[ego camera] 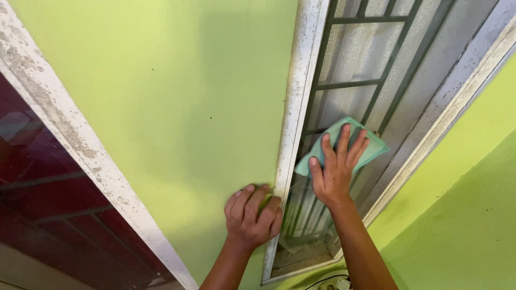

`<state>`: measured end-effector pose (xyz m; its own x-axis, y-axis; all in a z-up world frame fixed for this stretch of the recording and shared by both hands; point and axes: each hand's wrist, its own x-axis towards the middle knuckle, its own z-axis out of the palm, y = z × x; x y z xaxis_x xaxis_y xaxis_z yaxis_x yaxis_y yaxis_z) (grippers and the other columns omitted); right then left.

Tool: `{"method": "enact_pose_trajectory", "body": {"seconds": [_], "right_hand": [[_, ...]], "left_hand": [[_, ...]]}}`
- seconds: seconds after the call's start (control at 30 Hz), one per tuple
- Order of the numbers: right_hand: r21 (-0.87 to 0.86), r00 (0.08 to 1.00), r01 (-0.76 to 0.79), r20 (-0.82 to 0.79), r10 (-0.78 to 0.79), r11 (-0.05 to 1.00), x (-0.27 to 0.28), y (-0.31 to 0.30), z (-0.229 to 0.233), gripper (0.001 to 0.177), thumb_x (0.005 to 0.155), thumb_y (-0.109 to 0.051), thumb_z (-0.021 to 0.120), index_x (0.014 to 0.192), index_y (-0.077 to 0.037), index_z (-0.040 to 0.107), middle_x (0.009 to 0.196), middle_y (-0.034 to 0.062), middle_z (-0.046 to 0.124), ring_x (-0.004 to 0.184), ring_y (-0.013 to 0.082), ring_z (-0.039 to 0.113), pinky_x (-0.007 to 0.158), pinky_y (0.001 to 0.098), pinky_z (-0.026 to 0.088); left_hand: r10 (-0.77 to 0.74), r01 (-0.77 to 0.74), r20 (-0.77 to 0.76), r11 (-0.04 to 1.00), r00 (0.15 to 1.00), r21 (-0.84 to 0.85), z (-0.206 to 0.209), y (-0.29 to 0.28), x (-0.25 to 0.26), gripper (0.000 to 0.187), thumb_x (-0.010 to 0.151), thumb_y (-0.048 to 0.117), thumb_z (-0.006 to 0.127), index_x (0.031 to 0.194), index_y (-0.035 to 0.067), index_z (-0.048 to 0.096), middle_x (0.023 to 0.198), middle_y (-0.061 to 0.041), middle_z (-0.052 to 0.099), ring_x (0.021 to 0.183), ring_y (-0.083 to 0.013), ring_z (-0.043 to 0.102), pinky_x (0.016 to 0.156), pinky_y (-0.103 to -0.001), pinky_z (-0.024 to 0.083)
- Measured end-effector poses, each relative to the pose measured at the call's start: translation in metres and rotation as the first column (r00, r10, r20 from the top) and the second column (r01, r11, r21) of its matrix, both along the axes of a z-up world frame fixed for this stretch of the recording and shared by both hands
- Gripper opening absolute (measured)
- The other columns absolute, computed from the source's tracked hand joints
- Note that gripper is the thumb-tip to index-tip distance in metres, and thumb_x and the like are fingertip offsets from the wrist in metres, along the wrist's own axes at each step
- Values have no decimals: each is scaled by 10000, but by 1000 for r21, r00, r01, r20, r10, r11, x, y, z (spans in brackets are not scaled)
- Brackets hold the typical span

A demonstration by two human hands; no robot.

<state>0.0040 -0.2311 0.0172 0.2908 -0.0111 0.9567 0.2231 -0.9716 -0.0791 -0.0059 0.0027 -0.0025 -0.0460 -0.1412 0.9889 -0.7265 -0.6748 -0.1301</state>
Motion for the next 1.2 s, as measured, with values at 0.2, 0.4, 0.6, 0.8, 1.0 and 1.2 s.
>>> {"method": "enact_pose_trajectory", "body": {"seconds": [0.2, 0.4, 0.6, 0.8, 1.0, 1.2], "right_hand": [[95, 1000, -22, -6, 23, 995, -10, 7, 0, 517, 1103, -336, 431, 1608, -231, 421, 1774, 152, 99, 1638, 425, -1, 1317, 639, -49], [25, 990, -129, 66, 127, 991, 3, 30, 32, 533, 1086, -312, 437, 1559, -72, 381, 1745, 124, 205, 1647, 402, 87, 1300, 670, -85], [42, 987, -152, 54, 150, 987, -1, 37, 65, 318, 1103, -237, 483, 1391, -103, 492, 1732, 191, 252, 1652, 445, 115, 1300, 674, -87], [-73, 992, -53, 114, 61, 996, 11, 27, 61, 484, 1105, -307, 522, 1546, -124, 443, 1723, 256, 147, 1616, 498, 55, 1269, 720, -51], [-121, 959, 250, 169, -228, 961, 16, -22, 55, 544, 1106, -447, 423, 1631, -354, 315, 1748, 174, 51, 1636, 447, 10, 1259, 723, -50], [-7, 981, 138, 140, -135, 990, 9, -36, 67, 543, 1166, -474, 329, 1687, -347, 244, 1770, 172, 5, 1647, 476, -13, 1274, 721, -62]], "left_hand": [[22, -22, 7, 1000, 1000, -5, -1, -2, 0, 123, 877, 212, 686, 994, 233, 718, 1218, -12, 658, 1244, -252, 502, 1061, -419, 404], [-46, 45, -38, 999, 998, -7, 8, 1, -8, 147, 859, 174, 695, 998, 218, 717, 1228, -22, 643, 1257, -265, 502, 1064, -430, 410], [-179, 182, -57, 982, 982, 49, 34, 14, -33, 214, 824, 148, 681, 1034, 164, 719, 1269, -89, 599, 1262, -330, 504, 1068, -481, 428], [-122, 115, 35, 980, 992, 160, 81, 4, -18, 226, 911, 170, 683, 1135, 164, 720, 1371, -103, 582, 1353, -329, 484, 1140, -486, 407], [-50, 34, 68, 975, 996, 220, 109, -1, -7, 235, 953, 203, 664, 1184, 176, 699, 1424, -102, 570, 1415, -332, 457, 1206, -496, 335], [26, -48, 109, 979, 994, 199, 109, -8, -3, 217, 995, 254, 644, 1191, 180, 701, 1412, -104, 569, 1397, -316, 466, 1189, -491, 331]]}}
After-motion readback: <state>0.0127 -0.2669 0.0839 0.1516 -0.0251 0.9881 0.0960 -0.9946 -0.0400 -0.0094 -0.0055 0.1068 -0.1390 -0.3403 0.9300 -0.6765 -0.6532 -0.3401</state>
